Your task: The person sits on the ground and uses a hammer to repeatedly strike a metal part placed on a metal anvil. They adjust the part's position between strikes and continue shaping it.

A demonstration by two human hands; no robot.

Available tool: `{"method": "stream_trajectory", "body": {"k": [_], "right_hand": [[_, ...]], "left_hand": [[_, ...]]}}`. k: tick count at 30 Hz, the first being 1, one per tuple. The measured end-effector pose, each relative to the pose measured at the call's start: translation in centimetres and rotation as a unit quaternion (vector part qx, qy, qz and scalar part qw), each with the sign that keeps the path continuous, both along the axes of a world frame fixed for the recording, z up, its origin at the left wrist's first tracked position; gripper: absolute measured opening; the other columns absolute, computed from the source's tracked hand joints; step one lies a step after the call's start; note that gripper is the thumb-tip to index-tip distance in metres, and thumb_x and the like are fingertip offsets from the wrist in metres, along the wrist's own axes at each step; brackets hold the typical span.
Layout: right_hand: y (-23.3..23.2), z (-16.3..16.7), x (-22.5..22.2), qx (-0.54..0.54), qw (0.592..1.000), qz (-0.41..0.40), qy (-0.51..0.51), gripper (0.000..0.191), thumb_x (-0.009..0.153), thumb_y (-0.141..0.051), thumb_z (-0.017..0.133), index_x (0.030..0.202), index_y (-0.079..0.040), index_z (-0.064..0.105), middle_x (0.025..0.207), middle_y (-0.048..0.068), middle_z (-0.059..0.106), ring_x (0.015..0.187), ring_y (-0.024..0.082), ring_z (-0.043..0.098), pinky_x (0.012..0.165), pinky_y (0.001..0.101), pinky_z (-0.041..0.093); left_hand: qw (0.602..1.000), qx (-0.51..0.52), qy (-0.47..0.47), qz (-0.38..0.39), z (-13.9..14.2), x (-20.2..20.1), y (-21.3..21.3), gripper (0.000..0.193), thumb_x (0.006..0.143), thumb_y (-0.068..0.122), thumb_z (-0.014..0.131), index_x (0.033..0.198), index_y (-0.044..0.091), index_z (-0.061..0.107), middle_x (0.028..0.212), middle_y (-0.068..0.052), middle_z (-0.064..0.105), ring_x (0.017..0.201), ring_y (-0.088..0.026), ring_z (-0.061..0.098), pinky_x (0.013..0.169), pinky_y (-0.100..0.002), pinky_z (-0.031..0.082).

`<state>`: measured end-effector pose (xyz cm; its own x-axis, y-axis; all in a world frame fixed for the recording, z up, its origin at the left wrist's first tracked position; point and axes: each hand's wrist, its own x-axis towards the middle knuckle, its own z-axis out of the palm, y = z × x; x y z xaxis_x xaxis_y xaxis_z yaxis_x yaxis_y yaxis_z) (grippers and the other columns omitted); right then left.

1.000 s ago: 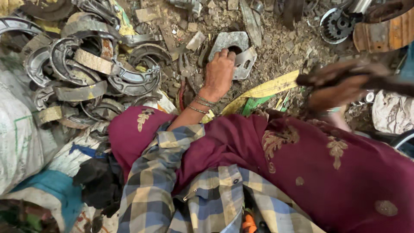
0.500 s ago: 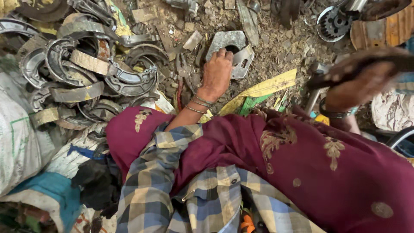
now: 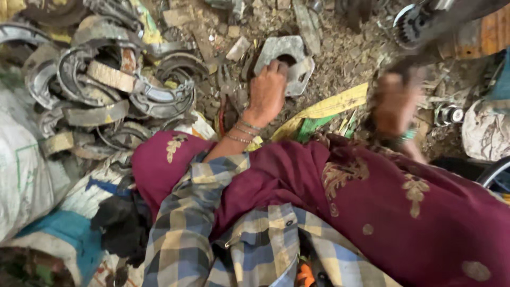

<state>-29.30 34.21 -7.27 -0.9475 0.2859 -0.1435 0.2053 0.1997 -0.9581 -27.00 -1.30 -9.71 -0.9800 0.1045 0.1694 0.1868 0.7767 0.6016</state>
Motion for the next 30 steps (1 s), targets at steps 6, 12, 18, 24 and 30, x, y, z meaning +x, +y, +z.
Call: {"method": "stream_trajectory", "body": {"k": [6,12,18,24,30], "right_hand": [[0.1,1.7,-0.4,-0.126,0.908,0.177,0.359,0.037,0.113,-0.034,0.056,0.127,0.0,0.06,0.089,0.02,0.07,0.064,0.031,0.058,0.052,0.0406,0.045],[-4.5,-8.8,4.5,0.451,0.823,0.344,-0.036,0.044,0.105,-0.039,0.06,0.123,0.001,0.055,0.081,0.029,0.068,0.076,0.053,0.065,0.065,0.0606,0.052],[-2.9,1.3,2.7,0.271,0.945,0.184,-0.016,0.044,0.109,-0.038,0.058,0.13,0.001,0.056,0.075,0.028,0.064,0.069,0.047,0.064,0.057,0.0558,0.05],[-3.4,0.4,2.1,-0.08,0.921,0.204,0.323,0.041,0.11,-0.038,0.056,0.124,0.0,0.058,0.074,0.024,0.064,0.068,0.041,0.064,0.056,0.0491,0.049],[-4.9,-6.5,4.2,0.458,0.816,0.333,-0.115,0.038,0.111,-0.037,0.054,0.119,0.0,0.06,0.072,0.019,0.063,0.067,0.035,0.063,0.056,0.0425,0.047]], "left_hand": [[0.998,-0.058,-0.005,0.005,-0.7,-0.1,1.5,0.02,0.085,0.006,0.062,0.105,0.003,0.065,0.109,-0.016,0.064,0.097,-0.034,0.068,0.071,-0.043,0.06],[0.999,-0.036,0.002,0.02,-0.3,-0.1,0.8,0.017,0.087,0.006,0.062,0.103,0.002,0.065,0.107,-0.016,0.064,0.096,-0.035,0.068,0.071,-0.045,0.06],[1.0,-0.016,-0.007,-0.022,-0.2,0.8,0.8,0.02,0.085,0.005,0.069,0.104,0.003,0.065,0.107,-0.017,0.063,0.1,-0.037,0.067,0.074,-0.047,0.059],[1.0,-0.005,0.007,-0.005,-0.6,0.4,1.6,0.029,0.077,0.01,0.074,0.103,0.002,0.065,0.109,-0.018,0.065,0.1,-0.036,0.067,0.073,-0.045,0.059],[1.0,0.018,-0.016,0.011,-0.7,0.4,1.0,0.032,0.079,0.009,0.069,0.11,0.0,0.064,0.111,-0.016,0.065,0.097,-0.036,0.068,0.076,-0.046,0.06]]}}
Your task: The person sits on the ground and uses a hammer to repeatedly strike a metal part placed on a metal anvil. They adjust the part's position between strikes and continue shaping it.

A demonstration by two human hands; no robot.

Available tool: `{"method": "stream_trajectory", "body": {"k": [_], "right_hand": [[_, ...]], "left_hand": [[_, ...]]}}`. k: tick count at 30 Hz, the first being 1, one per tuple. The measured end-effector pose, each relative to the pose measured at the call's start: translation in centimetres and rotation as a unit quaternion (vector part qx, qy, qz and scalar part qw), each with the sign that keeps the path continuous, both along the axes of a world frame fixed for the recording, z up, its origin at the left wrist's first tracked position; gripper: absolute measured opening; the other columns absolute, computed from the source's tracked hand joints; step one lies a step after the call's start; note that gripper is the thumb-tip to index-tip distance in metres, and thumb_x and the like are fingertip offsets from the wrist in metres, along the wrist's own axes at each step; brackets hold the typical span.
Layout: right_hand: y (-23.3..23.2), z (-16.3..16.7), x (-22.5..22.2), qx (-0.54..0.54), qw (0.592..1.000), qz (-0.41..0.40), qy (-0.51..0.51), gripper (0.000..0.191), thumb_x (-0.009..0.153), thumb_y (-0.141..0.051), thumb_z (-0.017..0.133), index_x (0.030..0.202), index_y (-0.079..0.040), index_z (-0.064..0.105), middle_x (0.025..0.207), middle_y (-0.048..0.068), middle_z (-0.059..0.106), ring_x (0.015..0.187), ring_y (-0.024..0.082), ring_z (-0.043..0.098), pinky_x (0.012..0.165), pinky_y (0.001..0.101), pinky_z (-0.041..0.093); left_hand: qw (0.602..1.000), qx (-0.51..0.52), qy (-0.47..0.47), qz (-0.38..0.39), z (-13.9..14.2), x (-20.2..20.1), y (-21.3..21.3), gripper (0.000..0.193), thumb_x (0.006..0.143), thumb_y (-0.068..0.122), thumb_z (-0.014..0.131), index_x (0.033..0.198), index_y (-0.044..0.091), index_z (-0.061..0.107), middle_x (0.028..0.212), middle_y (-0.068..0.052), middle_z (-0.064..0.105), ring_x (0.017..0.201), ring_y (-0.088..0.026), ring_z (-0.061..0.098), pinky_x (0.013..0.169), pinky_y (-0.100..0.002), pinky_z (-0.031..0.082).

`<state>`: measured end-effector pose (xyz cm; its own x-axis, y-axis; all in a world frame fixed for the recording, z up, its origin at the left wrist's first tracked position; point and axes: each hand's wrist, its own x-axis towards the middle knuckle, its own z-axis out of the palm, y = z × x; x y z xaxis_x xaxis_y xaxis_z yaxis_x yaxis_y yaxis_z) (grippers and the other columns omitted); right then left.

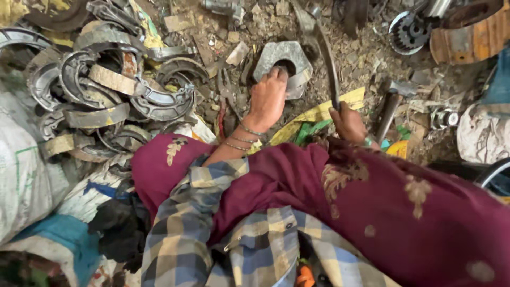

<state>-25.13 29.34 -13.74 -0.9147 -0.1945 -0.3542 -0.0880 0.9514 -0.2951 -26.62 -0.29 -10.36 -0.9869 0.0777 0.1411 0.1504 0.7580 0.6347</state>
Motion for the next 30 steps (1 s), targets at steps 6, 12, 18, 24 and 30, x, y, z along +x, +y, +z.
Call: {"method": "stream_trajectory", "body": {"k": [6,12,18,24,30], "right_hand": [[2.1,8.6,-1.1,-0.342,0.92,-0.075,0.174,0.023,0.115,-0.023,0.047,0.118,-0.003,0.059,0.085,0.004,0.063,0.062,0.011,0.055,0.053,0.0325,0.046],[1.6,5.2,-3.2,-0.569,0.801,0.082,0.17,0.023,0.111,-0.024,0.049,0.119,-0.005,0.058,0.083,0.004,0.064,0.058,0.012,0.055,0.047,0.0297,0.047],[0.3,-0.8,1.3,-0.012,0.995,0.039,0.095,0.023,0.108,-0.022,0.05,0.121,-0.005,0.059,0.081,0.004,0.066,0.054,0.013,0.054,0.042,0.0289,0.046],[2.2,6.4,-1.6,-0.537,0.811,-0.168,0.162,0.02,0.108,-0.02,0.053,0.121,-0.006,0.06,0.08,0.007,0.064,0.05,0.012,0.055,0.041,0.0275,0.044],[2.6,2.2,-1.0,-0.314,0.942,0.019,0.119,0.022,0.111,-0.025,0.057,0.119,-0.005,0.056,0.073,0.012,0.064,0.053,0.02,0.059,0.044,0.0355,0.047]], "left_hand": [[0.999,-0.033,0.02,-0.014,-0.1,0.3,0.3,0.023,0.083,0.003,0.07,0.106,0.003,0.065,0.11,-0.016,0.064,0.101,-0.037,0.067,0.074,-0.046,0.06],[1.0,-0.022,0.013,-0.017,0.6,0.0,0.2,0.035,0.074,0.009,0.075,0.107,0.002,0.065,0.108,-0.017,0.064,0.1,-0.037,0.067,0.076,-0.045,0.06],[1.0,0.009,-0.02,-0.018,1.7,-0.1,-0.6,0.043,0.074,0.014,0.077,0.11,-0.004,0.062,0.109,-0.02,0.063,0.095,-0.038,0.066,0.07,-0.047,0.058],[0.999,0.019,0.022,-0.026,0.9,0.7,0.4,0.025,0.08,0.004,0.068,0.104,0.001,0.063,0.116,-0.02,0.062,0.099,-0.038,0.066,0.075,-0.048,0.058],[1.0,-0.018,0.005,-0.02,0.4,0.3,1.3,0.024,0.084,0.005,0.067,0.108,0.001,0.062,0.118,-0.02,0.061,0.103,-0.038,0.066,0.077,-0.046,0.059]]}}
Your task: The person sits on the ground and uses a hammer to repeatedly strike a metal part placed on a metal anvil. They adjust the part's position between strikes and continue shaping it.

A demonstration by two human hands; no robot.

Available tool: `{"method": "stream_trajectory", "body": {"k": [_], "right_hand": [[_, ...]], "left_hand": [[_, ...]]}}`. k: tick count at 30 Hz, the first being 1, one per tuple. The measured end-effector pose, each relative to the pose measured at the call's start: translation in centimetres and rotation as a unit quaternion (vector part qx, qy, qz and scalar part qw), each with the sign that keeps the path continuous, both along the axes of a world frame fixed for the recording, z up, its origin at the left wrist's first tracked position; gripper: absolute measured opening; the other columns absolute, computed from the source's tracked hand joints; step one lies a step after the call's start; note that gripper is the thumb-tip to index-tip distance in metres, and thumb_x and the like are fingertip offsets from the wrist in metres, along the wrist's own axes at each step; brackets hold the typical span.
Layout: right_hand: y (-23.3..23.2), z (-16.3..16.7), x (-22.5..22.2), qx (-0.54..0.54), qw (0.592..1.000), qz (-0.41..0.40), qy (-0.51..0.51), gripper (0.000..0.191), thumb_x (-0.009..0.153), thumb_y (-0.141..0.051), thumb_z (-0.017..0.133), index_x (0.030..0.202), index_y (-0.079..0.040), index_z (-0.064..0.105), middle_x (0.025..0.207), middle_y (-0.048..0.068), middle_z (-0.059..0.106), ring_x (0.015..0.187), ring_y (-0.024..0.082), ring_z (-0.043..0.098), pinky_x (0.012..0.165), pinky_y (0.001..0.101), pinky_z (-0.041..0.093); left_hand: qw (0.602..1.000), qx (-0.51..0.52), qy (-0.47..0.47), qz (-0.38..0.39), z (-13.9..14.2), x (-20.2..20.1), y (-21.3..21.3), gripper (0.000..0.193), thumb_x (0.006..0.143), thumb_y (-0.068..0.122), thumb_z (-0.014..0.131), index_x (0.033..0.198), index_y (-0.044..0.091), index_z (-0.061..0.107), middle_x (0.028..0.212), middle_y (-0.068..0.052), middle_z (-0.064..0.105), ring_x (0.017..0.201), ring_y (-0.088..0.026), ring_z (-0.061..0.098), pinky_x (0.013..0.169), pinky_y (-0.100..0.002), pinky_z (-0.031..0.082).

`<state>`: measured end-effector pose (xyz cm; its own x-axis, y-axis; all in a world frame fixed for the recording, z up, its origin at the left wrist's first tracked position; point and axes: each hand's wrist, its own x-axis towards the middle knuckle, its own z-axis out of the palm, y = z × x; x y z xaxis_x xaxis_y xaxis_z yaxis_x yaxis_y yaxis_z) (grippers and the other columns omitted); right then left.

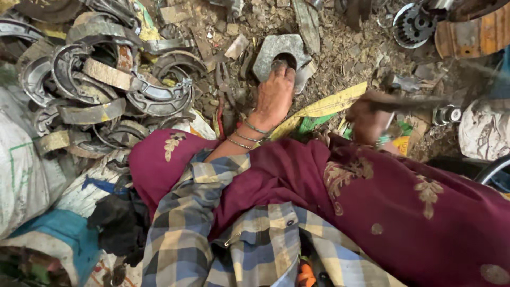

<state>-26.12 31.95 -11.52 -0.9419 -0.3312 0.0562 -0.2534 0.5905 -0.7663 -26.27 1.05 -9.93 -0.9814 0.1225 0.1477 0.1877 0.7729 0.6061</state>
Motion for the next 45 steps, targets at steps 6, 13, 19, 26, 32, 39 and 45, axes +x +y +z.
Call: {"method": "stream_trajectory", "body": {"k": [6,13,19,26,32,39,45], "right_hand": [[0.1,-2.1,2.5,0.257,0.965,-0.055,-0.002,0.03,0.111,-0.029,0.056,0.114,0.001,0.054,0.067,0.013,0.064,0.05,0.024,0.059,0.042,0.0402,0.047],[-0.1,6.5,-0.2,-0.361,0.921,-0.089,0.119,0.016,0.111,-0.022,0.053,0.112,-0.006,0.055,0.076,0.008,0.062,0.05,0.013,0.054,0.045,0.0314,0.046],[-0.3,-1.9,1.1,0.269,0.96,0.047,-0.055,0.016,0.113,-0.017,0.051,0.118,-0.003,0.055,0.083,0.015,0.065,0.056,0.018,0.058,0.045,0.0302,0.047],[2.8,0.7,0.0,-0.059,0.944,-0.297,-0.135,0.023,0.112,-0.018,0.051,0.131,-0.006,0.059,0.087,0.006,0.068,0.056,0.011,0.058,0.042,0.0221,0.047],[0.7,5.8,-4.1,-0.429,0.869,0.212,0.125,0.033,0.117,-0.03,0.039,0.136,-0.009,0.054,0.083,0.016,0.065,0.057,0.019,0.064,0.052,0.0281,0.055],[-1.4,-4.0,3.4,0.243,0.967,-0.034,-0.067,0.031,0.111,-0.026,0.056,0.124,0.002,0.059,0.079,0.021,0.064,0.074,0.041,0.064,0.063,0.0526,0.051],[2.1,2.6,0.4,-0.026,0.977,-0.199,0.07,0.02,0.114,-0.016,0.049,0.127,-0.002,0.056,0.091,0.011,0.06,0.068,0.021,0.053,0.06,0.0395,0.047]], "left_hand": [[0.999,0.04,0.024,0.002,0.1,0.2,-0.2,0.034,0.079,0.016,0.072,0.105,-0.002,0.063,0.117,-0.022,0.062,0.104,-0.04,0.065,0.075,-0.047,0.058],[1.0,0.005,0.006,0.012,-0.7,0.0,-0.1,0.026,0.082,0.007,0.066,0.107,0.0,0.064,0.12,-0.02,0.063,0.105,-0.037,0.066,0.08,-0.046,0.059],[0.999,-0.012,0.027,0.011,-0.4,-0.2,-0.2,0.024,0.088,0.004,0.065,0.111,-0.002,0.064,0.119,-0.021,0.063,0.105,-0.037,0.066,0.08,-0.044,0.059],[1.0,-0.016,0.02,0.0,-0.2,0.0,-0.6,0.03,0.083,0.006,0.066,0.111,-0.004,0.063,0.119,-0.023,0.061,0.103,-0.038,0.066,0.078,-0.044,0.06],[1.0,-0.002,0.019,0.017,-0.3,0.0,0.1,0.02,0.087,0.005,0.066,0.107,0.0,0.063,0.12,-0.02,0.061,0.104,-0.038,0.066,0.075,-0.046,0.06],[0.999,0.028,-0.006,0.018,0.3,0.0,-0.6,0.035,0.077,0.017,0.067,0.106,-0.002,0.062,0.112,-0.02,0.061,0.098,-0.038,0.066,0.069,-0.046,0.059],[1.0,-0.014,-0.005,0.015,-0.4,0.3,-0.1,0.02,0.086,0.003,0.063,0.107,0.004,0.062,0.114,-0.018,0.063,0.101,-0.036,0.067,0.072,-0.045,0.059]]}}
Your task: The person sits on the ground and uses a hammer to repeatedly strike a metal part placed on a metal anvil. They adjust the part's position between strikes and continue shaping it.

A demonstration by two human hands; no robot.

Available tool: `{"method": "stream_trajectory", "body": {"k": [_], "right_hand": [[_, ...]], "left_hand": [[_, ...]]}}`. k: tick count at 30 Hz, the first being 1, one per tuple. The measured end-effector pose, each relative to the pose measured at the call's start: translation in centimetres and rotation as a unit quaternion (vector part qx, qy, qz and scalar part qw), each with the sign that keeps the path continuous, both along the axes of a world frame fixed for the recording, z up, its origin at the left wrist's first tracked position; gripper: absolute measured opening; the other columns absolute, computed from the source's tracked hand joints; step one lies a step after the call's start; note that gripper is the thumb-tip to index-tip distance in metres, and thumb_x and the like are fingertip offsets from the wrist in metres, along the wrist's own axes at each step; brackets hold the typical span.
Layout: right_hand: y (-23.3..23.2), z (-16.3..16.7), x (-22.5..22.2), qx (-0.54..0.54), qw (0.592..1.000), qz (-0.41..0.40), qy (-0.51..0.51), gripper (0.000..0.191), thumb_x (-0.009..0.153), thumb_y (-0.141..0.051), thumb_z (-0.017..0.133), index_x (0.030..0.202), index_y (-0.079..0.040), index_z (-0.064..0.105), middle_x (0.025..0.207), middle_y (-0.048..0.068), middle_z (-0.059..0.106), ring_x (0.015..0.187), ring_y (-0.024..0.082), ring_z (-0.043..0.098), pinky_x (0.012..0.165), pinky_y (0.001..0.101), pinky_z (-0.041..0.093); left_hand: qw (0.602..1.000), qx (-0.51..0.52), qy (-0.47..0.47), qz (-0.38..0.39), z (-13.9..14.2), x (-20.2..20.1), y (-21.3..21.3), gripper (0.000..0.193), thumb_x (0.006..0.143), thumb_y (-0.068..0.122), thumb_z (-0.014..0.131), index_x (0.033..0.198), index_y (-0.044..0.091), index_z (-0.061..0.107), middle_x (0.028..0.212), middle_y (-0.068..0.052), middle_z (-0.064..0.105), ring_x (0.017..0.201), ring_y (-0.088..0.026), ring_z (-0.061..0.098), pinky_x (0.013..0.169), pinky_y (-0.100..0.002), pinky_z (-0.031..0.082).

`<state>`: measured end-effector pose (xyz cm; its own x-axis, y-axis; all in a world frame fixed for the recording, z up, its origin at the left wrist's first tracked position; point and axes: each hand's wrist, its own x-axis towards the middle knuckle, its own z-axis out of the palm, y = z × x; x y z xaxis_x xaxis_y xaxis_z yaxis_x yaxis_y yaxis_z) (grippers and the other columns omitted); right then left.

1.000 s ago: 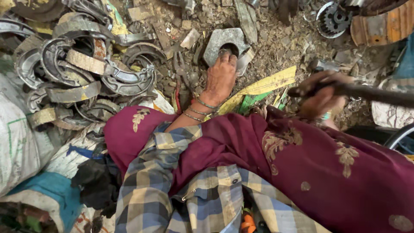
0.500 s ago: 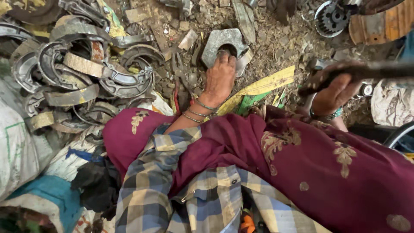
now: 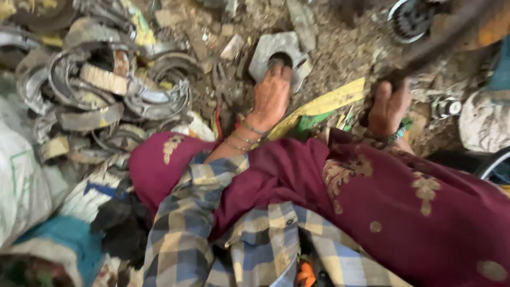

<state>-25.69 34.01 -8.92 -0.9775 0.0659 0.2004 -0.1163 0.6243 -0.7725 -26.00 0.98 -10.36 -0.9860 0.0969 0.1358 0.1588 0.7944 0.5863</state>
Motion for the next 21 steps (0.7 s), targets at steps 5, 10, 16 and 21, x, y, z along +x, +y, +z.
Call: {"method": "stream_trajectory", "body": {"k": [5,10,16,21], "right_hand": [[-1.5,0.6,-0.1,-0.218,0.976,0.006,-0.031,0.016,0.11,-0.013,0.062,0.121,-0.003,0.057,0.095,0.011,0.061,0.078,0.023,0.06,0.066,0.0386,0.049],[-2.9,-3.0,1.1,0.175,0.966,0.104,-0.158,0.028,0.107,-0.029,0.063,0.104,-0.001,0.061,0.075,0.022,0.066,0.071,0.042,0.067,0.062,0.051,0.05],[-2.2,-5.1,1.6,0.196,0.952,0.11,-0.208,0.037,0.106,-0.034,0.06,0.118,0.001,0.064,0.08,0.026,0.068,0.079,0.045,0.068,0.07,0.0529,0.051],[-0.9,-4.4,1.6,0.221,0.954,0.158,-0.129,0.036,0.101,-0.03,0.062,0.119,0.001,0.064,0.097,0.026,0.072,0.089,0.044,0.068,0.077,0.0506,0.054]], "left_hand": [[1.0,0.0,0.018,0.0,0.0,0.3,-0.6,0.028,0.085,0.004,0.065,0.112,0.004,0.061,0.118,-0.018,0.063,0.102,-0.035,0.067,0.078,-0.044,0.058],[1.0,0.004,-0.01,-0.026,0.7,0.5,-0.8,0.054,0.084,0.024,0.078,0.13,0.003,0.058,0.117,-0.02,0.062,0.104,-0.039,0.064,0.083,-0.048,0.054],[0.999,0.002,-0.036,-0.031,0.3,0.1,-0.9,0.065,0.085,0.027,0.079,0.14,0.004,0.054,0.128,-0.023,0.06,0.111,-0.041,0.061,0.091,-0.05,0.05],[0.999,-0.017,0.002,-0.037,-0.8,-0.1,-0.6,0.067,0.084,0.027,0.079,0.141,0.004,0.053,0.129,-0.024,0.06,0.113,-0.041,0.061,0.092,-0.049,0.051]]}}
